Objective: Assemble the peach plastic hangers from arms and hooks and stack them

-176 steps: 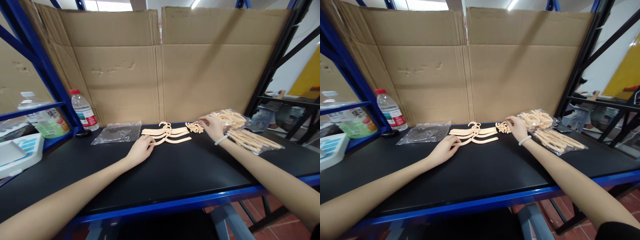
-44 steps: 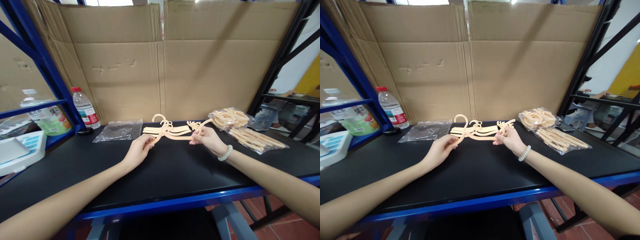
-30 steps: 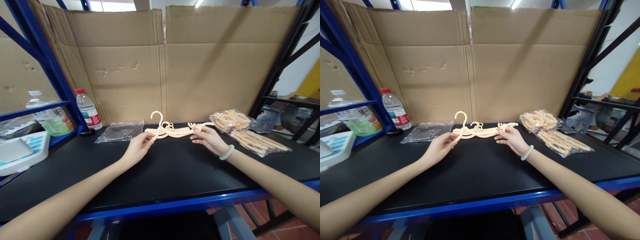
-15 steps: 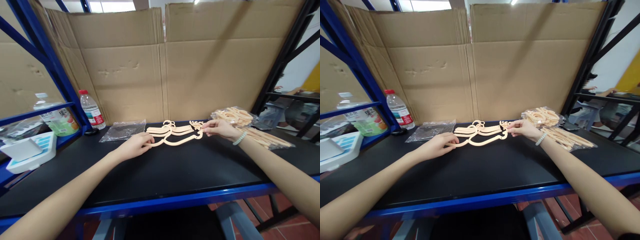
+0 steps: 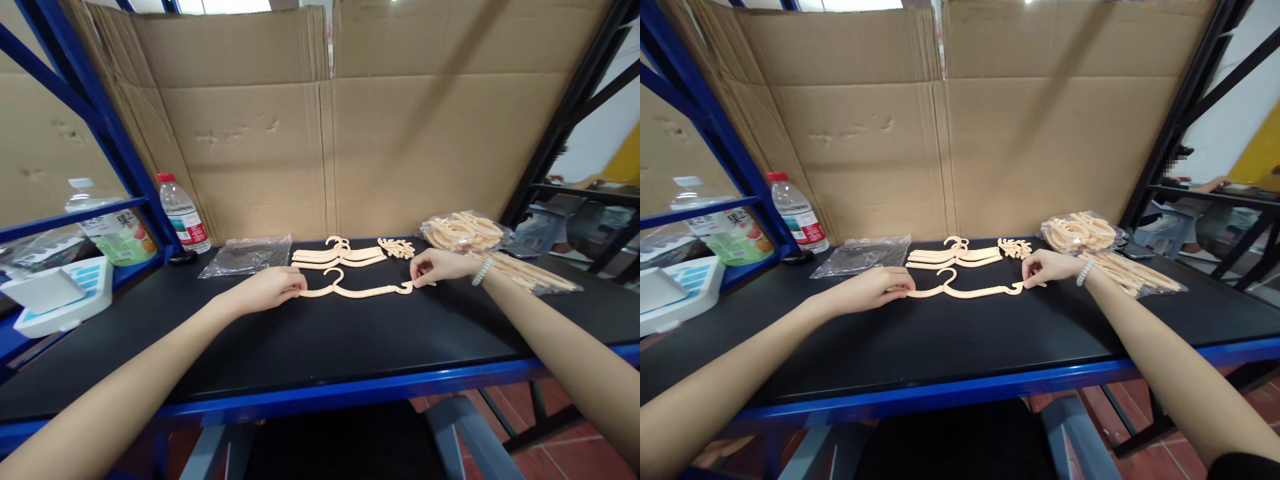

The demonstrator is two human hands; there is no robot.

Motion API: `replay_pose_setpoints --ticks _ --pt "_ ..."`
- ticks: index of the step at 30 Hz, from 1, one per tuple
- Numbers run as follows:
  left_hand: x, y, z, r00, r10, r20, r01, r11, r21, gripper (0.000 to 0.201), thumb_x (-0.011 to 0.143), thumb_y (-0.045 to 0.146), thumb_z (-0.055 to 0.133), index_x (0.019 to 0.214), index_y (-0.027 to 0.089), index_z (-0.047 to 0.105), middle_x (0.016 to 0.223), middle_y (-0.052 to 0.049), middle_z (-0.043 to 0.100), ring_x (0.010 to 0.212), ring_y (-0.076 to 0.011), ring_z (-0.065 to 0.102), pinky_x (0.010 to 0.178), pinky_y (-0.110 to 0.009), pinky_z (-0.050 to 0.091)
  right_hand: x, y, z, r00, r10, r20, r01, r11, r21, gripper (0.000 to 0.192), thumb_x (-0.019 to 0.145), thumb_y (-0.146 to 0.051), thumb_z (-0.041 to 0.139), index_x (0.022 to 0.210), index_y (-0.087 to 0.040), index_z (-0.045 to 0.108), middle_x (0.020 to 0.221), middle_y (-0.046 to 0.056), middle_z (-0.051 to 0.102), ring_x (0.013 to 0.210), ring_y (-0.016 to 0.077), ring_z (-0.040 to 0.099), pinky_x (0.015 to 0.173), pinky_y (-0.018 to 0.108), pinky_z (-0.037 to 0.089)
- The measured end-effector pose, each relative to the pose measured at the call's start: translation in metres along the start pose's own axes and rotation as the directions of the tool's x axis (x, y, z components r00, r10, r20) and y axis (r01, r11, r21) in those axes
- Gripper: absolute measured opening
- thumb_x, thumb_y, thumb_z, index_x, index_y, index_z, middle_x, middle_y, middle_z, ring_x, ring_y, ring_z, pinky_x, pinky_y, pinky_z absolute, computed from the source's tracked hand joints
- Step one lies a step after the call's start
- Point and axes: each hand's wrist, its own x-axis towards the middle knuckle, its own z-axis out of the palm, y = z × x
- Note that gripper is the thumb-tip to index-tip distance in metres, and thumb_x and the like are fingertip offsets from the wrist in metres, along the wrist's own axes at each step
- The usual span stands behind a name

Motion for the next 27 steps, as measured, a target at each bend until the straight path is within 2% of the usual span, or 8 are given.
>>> replay_pose_setpoints --ticks 4,12,18,27 --pt "-0.002 -0.004 -0.003 1.000 -0.021 -0.002 0.021 1.000 -0.020 0.020 0.088 0.025 0.046 0.082 0.019 0.064 0.083 -0.005 0.062 0.073 -0.0168 0.057 0.066 -0.026 0.041 -0.001 -0.001 -0.001 0.999 0.031 0.014 -0.031 0.999 0.016 0.035 0.066 -0.050 0.069 0.070 -0.015 0.064 0.058 0.000 0.058 0.053 0.0110 0.050 0.051 0.024 0.037" --pt "-0.007 -0.008 -0.012 0.991 -0.112 0.071 0.114 0.993 -0.029 0.013 0.082 0.024 0.053 0.077 0.019 0.064 0.077 -0.002 0.062 0.070 -0.0158 0.056 0.063 -0.024 0.039 -0.003 -0.004 -0.001 1.000 0.014 0.008 -0.014 1.000 0.005 0.035 0.068 -0.049 0.068 0.073 -0.014 0.064 0.059 0.000 0.057 0.054 0.0112 0.049 0.052 0.025 0.037" --pt "-0.011 -0.014 -0.017 0.983 -0.121 0.141 0.136 0.985 -0.106 0.010 0.077 0.027 0.060 0.075 0.021 0.067 0.074 -0.001 0.065 0.071 -0.0165 0.060 0.063 -0.024 0.040 -0.003 -0.002 -0.001 1.000 0.021 0.022 -0.021 1.000 -0.005 0.036 0.068 -0.051 0.067 0.072 -0.015 0.063 0.058 -0.001 0.056 0.054 0.0115 0.050 0.051 0.024 0.037" --pt "-0.014 -0.018 -0.022 0.964 -0.151 0.218 0.173 0.981 -0.088 0.008 0.076 0.025 0.059 0.077 0.021 0.065 0.076 0.000 0.067 0.074 -0.0166 0.062 0.066 -0.024 0.042 -0.004 -0.003 -0.001 0.999 0.018 0.034 -0.018 1.000 -0.024 0.034 0.071 -0.048 0.065 0.072 -0.015 0.061 0.058 0.000 0.056 0.054 0.0124 0.051 0.052 0.025 0.038"
